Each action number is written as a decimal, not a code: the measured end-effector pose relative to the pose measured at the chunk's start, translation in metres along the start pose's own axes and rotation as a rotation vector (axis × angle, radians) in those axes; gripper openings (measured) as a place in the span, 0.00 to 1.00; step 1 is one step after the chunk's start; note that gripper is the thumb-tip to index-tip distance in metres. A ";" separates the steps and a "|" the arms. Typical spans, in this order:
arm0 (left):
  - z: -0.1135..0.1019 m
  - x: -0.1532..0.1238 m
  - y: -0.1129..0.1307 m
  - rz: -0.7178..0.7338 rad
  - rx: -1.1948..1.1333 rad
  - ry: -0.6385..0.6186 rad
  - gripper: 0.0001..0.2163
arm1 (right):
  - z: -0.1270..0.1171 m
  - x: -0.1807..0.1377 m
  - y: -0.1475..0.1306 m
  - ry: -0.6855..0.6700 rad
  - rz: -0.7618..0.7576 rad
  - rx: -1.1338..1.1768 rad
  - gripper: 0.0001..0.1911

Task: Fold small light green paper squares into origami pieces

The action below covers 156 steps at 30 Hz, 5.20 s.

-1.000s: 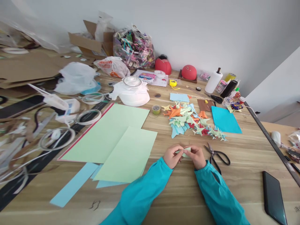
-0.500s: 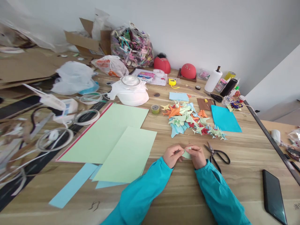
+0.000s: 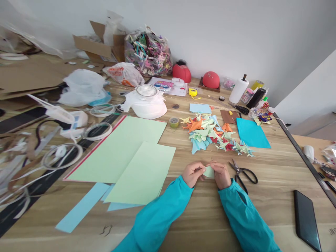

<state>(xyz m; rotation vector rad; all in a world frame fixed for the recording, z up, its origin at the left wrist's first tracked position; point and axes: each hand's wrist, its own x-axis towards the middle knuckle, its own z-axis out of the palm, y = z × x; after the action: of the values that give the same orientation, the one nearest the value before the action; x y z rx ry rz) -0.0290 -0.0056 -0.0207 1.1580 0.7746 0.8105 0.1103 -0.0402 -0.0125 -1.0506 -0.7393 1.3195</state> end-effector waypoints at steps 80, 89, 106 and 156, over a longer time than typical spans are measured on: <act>-0.002 0.000 0.017 0.298 0.403 -0.042 0.11 | -0.003 -0.001 0.003 -0.009 -0.053 -0.324 0.08; 0.000 -0.004 0.020 0.335 0.432 -0.065 0.10 | -0.005 -0.001 0.006 -0.019 0.010 -0.226 0.07; -0.005 -0.002 0.016 0.360 0.350 -0.012 0.10 | -0.002 0.001 0.004 0.141 0.071 0.045 0.06; -0.003 0.005 0.013 0.094 -0.152 0.268 0.16 | -0.004 0.003 0.006 0.132 -0.073 -0.011 0.08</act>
<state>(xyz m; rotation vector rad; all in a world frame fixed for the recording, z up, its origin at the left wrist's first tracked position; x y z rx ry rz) -0.0310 0.0024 -0.0095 0.9665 0.8665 1.1003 0.1122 -0.0384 -0.0205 -1.0980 -0.6803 1.1736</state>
